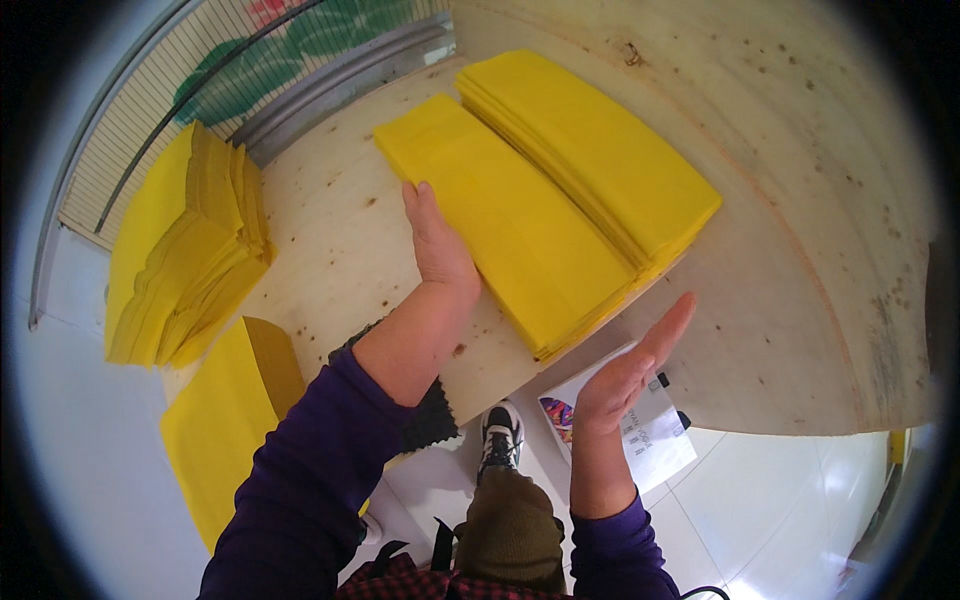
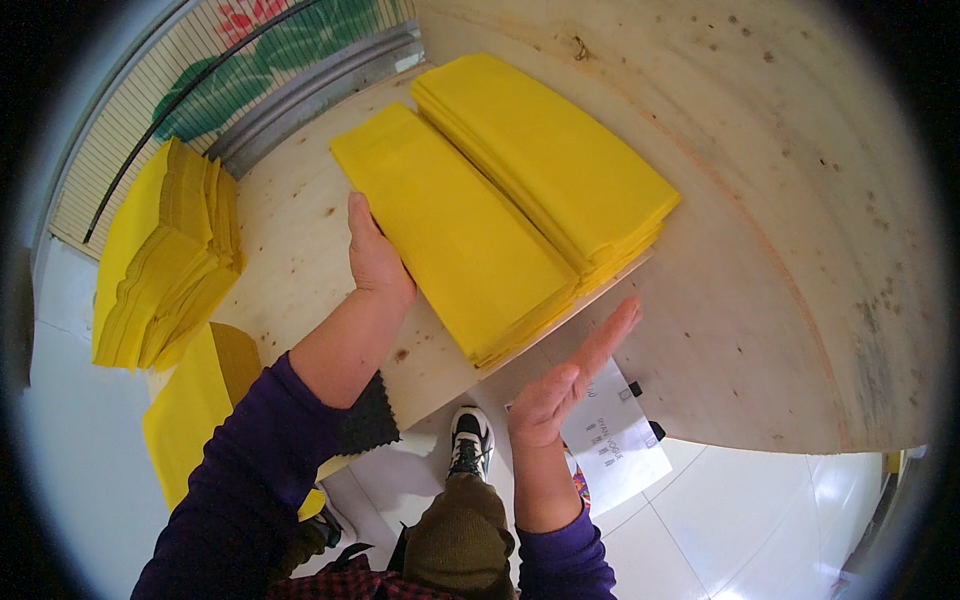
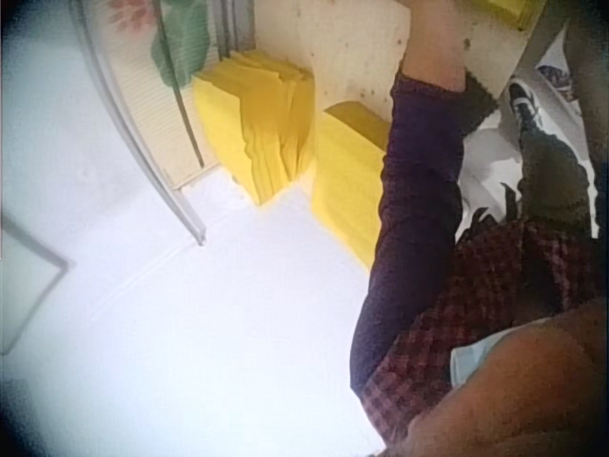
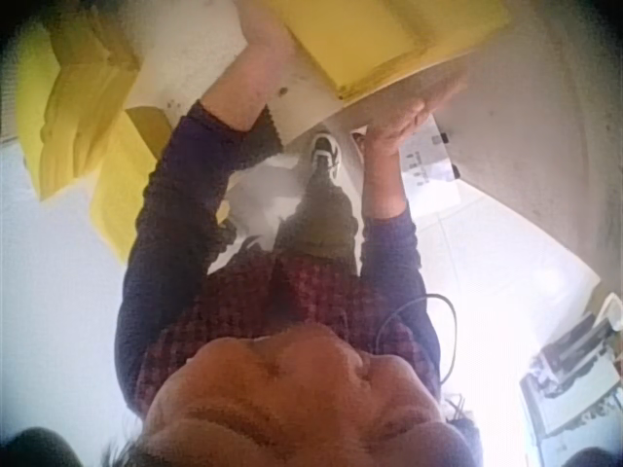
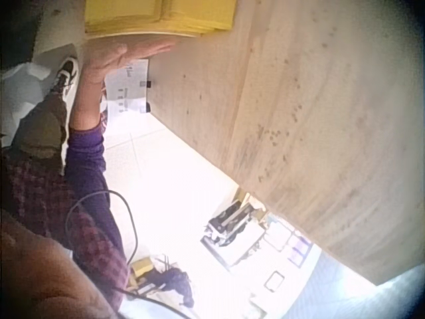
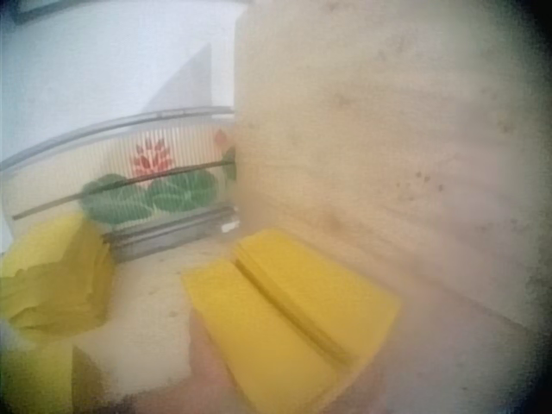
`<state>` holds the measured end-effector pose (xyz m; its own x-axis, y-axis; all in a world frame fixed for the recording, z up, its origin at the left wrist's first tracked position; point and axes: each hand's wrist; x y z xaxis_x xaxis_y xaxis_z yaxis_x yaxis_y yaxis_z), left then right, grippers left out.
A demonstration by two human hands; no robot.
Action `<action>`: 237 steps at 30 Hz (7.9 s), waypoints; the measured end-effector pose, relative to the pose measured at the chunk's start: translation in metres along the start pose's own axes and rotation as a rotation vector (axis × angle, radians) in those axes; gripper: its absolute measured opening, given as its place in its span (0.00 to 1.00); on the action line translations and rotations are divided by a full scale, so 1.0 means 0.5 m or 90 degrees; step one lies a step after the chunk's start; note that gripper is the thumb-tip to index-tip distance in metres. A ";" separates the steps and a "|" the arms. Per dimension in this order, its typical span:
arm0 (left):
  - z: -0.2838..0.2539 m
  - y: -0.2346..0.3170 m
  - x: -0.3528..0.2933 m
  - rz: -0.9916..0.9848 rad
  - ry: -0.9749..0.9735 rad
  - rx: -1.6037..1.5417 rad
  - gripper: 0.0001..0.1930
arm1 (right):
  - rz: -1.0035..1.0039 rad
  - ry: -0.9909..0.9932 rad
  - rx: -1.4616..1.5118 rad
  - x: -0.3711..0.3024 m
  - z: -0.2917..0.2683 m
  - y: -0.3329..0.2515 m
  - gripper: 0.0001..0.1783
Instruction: The person folds yellow sheets of material on a wooden table. They smooth the folds with their hands and use a small black textured tool to press the edges. The folded pieces are stacked on the right side of the table.
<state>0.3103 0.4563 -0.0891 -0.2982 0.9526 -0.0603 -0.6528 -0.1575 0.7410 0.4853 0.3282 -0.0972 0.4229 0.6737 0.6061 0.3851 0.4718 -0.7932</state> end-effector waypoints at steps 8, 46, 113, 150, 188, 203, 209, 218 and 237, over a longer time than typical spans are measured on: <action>0.003 -0.019 -0.045 0.020 0.000 0.021 0.37 | 0.036 -0.112 0.014 -0.075 -0.026 -0.016 0.42; 0.077 0.127 -0.216 0.004 0.037 0.154 0.39 | 0.025 -0.407 0.119 -0.126 -0.100 -0.232 0.40; -0.743 0.802 -0.709 0.276 0.048 1.086 0.07 | -0.247 -0.822 -0.054 -0.277 0.252 -0.474 0.08; -0.745 0.831 -0.675 0.278 -0.014 1.140 0.11 | -0.172 -0.813 -0.104 -0.251 0.312 -0.480 0.12; -0.753 0.837 -0.672 0.336 -0.029 1.146 0.09 | -0.232 -0.829 -0.093 -0.246 0.295 -0.482 0.13; -0.751 0.824 -0.726 0.287 -0.033 1.124 0.08 | -0.231 -0.848 -0.093 -0.250 0.263 -0.471 0.12; -0.751 0.820 -0.675 0.305 -0.025 1.117 0.09 | -0.212 -0.833 -0.119 -0.261 0.313 -0.470 0.13; -0.745 0.808 -0.721 0.279 -0.032 1.144 0.10 | -0.206 -0.882 -0.069 -0.270 0.257 -0.479 0.13; -0.746 0.823 -0.707 0.333 -0.021 1.084 0.08 | -0.283 -0.823 -0.134 -0.275 0.260 -0.496 0.12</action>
<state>-0.1125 -0.0424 -0.0124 -0.1908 0.9042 0.3822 0.8748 -0.0200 0.4840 0.2252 0.1923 0.0082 -0.7762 0.5888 0.2254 0.4498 0.7677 -0.4565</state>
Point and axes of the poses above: each hand's wrist, its own x-axis towards the middle knuckle, its own z-axis out of the palm, y = z × x, and after that the axes turned 2 degrees about -y, right-handed
